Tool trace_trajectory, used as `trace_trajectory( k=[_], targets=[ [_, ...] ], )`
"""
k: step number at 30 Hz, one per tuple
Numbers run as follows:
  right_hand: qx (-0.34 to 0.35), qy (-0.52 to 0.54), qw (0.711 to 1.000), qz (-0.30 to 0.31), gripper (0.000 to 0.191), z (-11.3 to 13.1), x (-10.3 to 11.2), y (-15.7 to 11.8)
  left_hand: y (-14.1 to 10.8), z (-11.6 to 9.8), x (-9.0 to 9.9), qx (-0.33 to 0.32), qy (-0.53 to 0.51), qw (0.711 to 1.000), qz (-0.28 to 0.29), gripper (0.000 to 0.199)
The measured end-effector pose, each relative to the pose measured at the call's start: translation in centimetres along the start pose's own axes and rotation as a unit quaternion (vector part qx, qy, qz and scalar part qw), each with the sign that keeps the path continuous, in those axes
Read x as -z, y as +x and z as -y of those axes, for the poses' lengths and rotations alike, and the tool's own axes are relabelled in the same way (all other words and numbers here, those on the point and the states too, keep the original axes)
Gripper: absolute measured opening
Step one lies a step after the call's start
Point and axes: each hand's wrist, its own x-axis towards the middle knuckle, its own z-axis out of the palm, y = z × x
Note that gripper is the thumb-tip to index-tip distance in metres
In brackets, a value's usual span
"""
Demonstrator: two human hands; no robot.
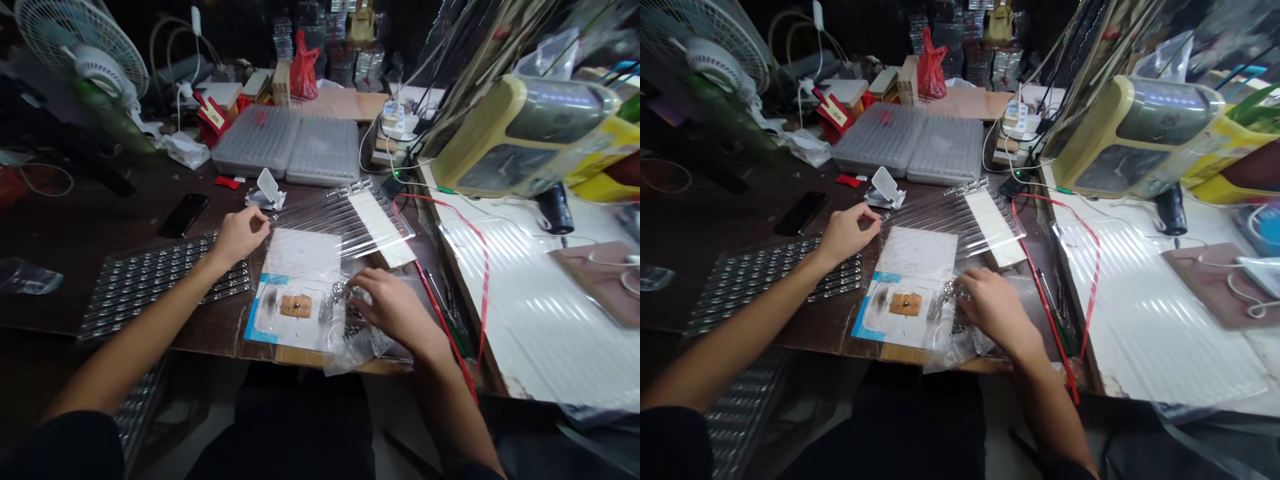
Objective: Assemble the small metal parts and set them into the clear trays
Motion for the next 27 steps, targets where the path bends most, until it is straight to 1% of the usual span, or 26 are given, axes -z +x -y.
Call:
trace_trajectory(
  k=[2,4,5,6,7,8,9,10,12,13,16,19,22,25,27],
  targets=[
    [-0.021,-0.021,1.0,-0.01,0.019,-0.9,1.4,-1.4,-2.8,-2.3,0.7,-0.006,-0.095,0.995,0.001,0.013],
    [-0.057,-0.002,0.998,-0.022,0.03,-2.0,2.4,-3.7,-6.2,-4.2,1.1,-0.005,-0.172,0.985,0.014,0.016],
    [-0.065,0.013,0.998,-0.016,0.039,-2.5,2.7,-5.0,-7.9,-4.9,1.2,0.0,-0.201,0.979,0.024,0.019],
    [-0.066,0.026,0.997,-0.007,0.054,-2.7,2.7,-6.2,-9.5,-5.3,1.1,0.006,-0.222,0.974,0.039,0.021],
    [-0.069,0.033,0.997,0.004,0.069,-2.8,2.6,-7.3,-10.9,-5.6,0.8,0.011,-0.237,0.97,0.056,0.021],
    [-0.074,0.036,0.997,0.014,0.08,-2.6,2.2,-8.0,-12.0,-5.7,0.5,0.015,-0.248,0.966,0.072,0.021],
    [-0.08,0.039,0.996,0.025,0.079,-2.2,1.8,-8.5,-12.8,-5.7,0.0,0.018,-0.257,0.963,0.084,0.021],
    [-0.086,0.045,0.995,0.035,0.067,-1.8,1.3,-8.6,-13.4,-5.7,-0.5,0.021,-0.265,0.96,0.092,0.02],
    [-0.099,0.067,0.992,0.03,0.028,-0.7,0.3,-8.1,-13.8,-5.6,-1.5,0.029,-0.28,0.955,0.092,0.02],
    [-0.108,0.077,0.991,0.012,0.017,-0.2,0.0,-7.6,-13.9,-5.5,-1.8,0.033,-0.285,0.954,0.089,0.021],
    [-0.131,0.087,0.985,-0.073,0.018,0.5,-0.1,-6.1,-13.8,-5.3,-2.4,0.039,-0.293,0.952,0.082,0.022],
    [-0.114,0.097,0.982,-0.115,0.015,0.5,0.5,-5.3,-13.9,-5.2,-2.4,0.034,-0.3,0.95,0.078,0.023],
    [-0.088,0.096,0.986,-0.1,0.016,0.6,0.5,-5.0,-14.1,-5.1,-2.4,0.024,-0.306,0.949,0.071,0.022],
    [-0.069,0.101,0.991,-0.063,0.018,0.4,0.0,-5.4,-14.0,-5.2,-2.5,0.026,-0.31,0.948,0.067,0.022],
    [-0.07,0.1,0.992,-0.037,0.024,0.0,-0.1,-6.0,-14.0,-5.2,-2.5,0.027,-0.309,0.948,0.069,0.022]
  ],
)
